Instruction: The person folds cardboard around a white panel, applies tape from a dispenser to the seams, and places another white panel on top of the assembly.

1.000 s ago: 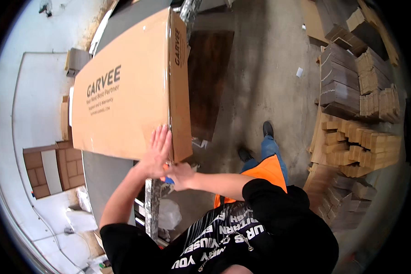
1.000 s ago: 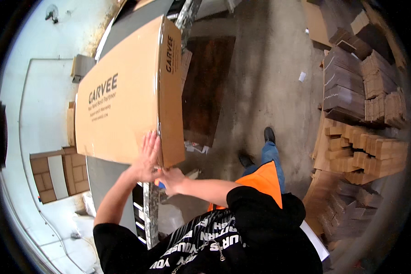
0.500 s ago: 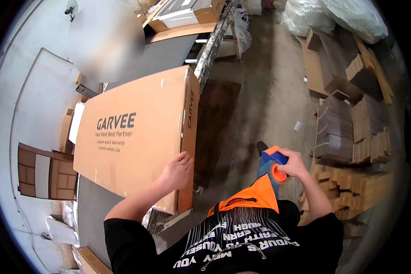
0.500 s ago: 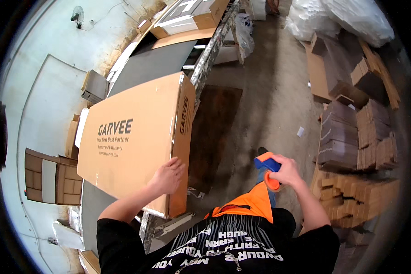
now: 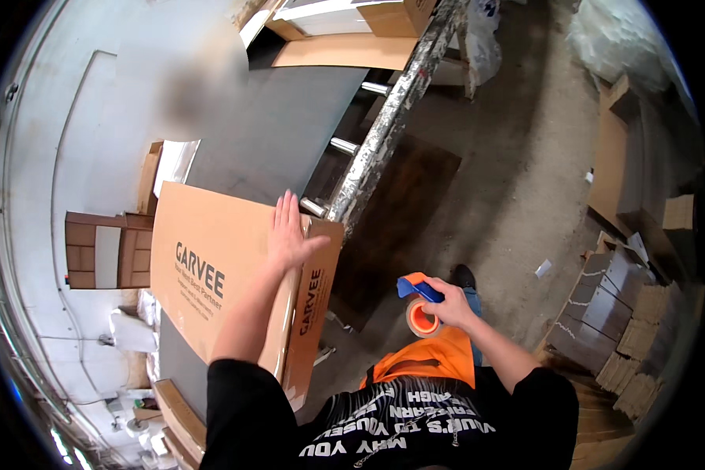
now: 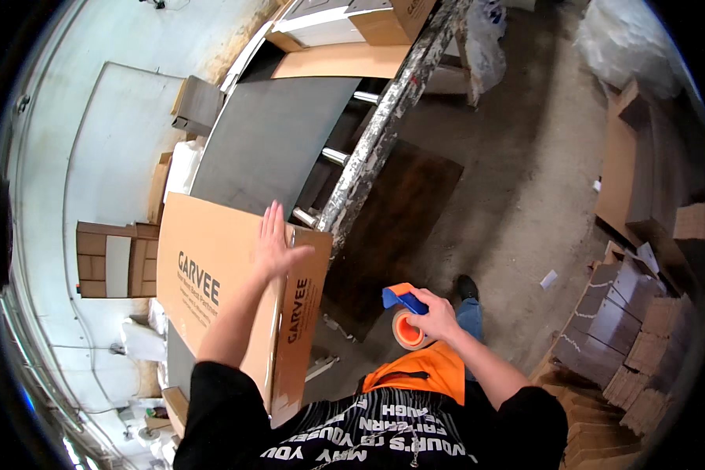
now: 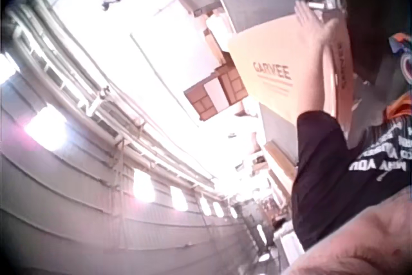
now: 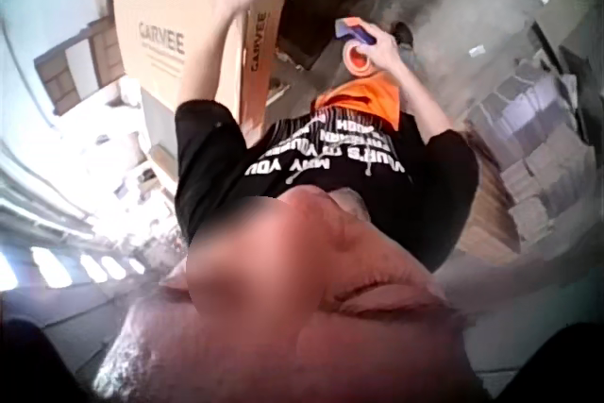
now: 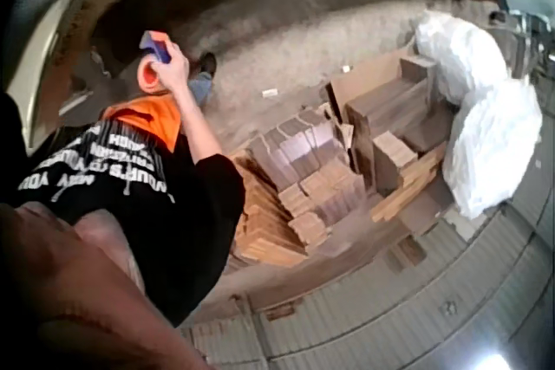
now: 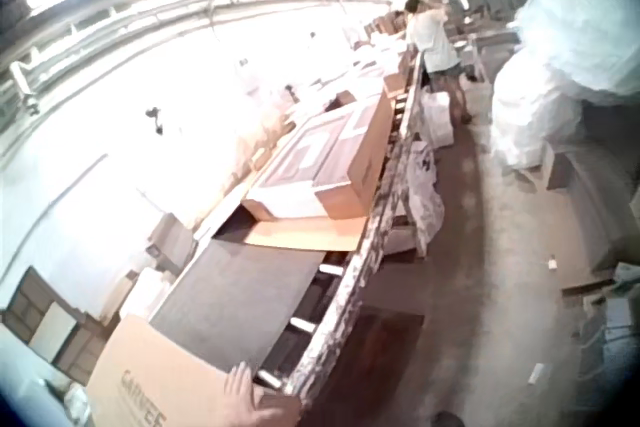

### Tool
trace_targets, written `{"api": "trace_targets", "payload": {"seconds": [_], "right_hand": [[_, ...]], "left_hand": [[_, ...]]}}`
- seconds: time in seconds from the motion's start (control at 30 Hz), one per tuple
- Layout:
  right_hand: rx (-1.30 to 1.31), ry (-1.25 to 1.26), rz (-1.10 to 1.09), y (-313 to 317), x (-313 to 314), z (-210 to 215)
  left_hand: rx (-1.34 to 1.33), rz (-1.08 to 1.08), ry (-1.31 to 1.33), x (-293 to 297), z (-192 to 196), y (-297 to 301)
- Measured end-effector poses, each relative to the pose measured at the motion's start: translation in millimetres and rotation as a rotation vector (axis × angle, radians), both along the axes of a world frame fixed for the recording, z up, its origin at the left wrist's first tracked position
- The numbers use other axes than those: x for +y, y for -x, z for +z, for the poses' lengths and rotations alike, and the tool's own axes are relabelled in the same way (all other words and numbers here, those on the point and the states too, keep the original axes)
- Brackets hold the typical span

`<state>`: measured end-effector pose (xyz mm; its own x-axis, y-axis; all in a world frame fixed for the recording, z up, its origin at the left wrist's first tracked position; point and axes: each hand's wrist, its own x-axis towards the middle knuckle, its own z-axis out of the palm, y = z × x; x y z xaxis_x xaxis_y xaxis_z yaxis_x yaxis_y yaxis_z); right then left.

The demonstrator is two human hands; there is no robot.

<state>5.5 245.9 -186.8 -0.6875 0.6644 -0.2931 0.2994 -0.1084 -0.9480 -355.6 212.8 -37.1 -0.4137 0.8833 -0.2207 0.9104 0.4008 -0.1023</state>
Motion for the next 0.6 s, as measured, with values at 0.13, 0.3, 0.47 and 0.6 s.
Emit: {"api": "trace_targets", "payload": {"seconds": [0.13,0.3,0.47,0.6], "right_hand": [[0.28,-0.024,0.212,96.4,78.6,2.7],[0.455,0.614,0.471,254.3,189.7,36.8],[0.041,0.401,1.145,347.6,197.7,38.0],[0.246,0.411,1.261,258.6,201.6,43.2]], "left_hand": [[0.047,0.127,0.087,-0.3,8.6,-14.1],[0.059,0.135,-0.027,2.0,-0.6,-13.8],[-0.022,0.127,-0.068,-2.0,0.7,-6.6],[-0.025,0.13,-0.07,-14.5,-2.9,-4.7]]}}
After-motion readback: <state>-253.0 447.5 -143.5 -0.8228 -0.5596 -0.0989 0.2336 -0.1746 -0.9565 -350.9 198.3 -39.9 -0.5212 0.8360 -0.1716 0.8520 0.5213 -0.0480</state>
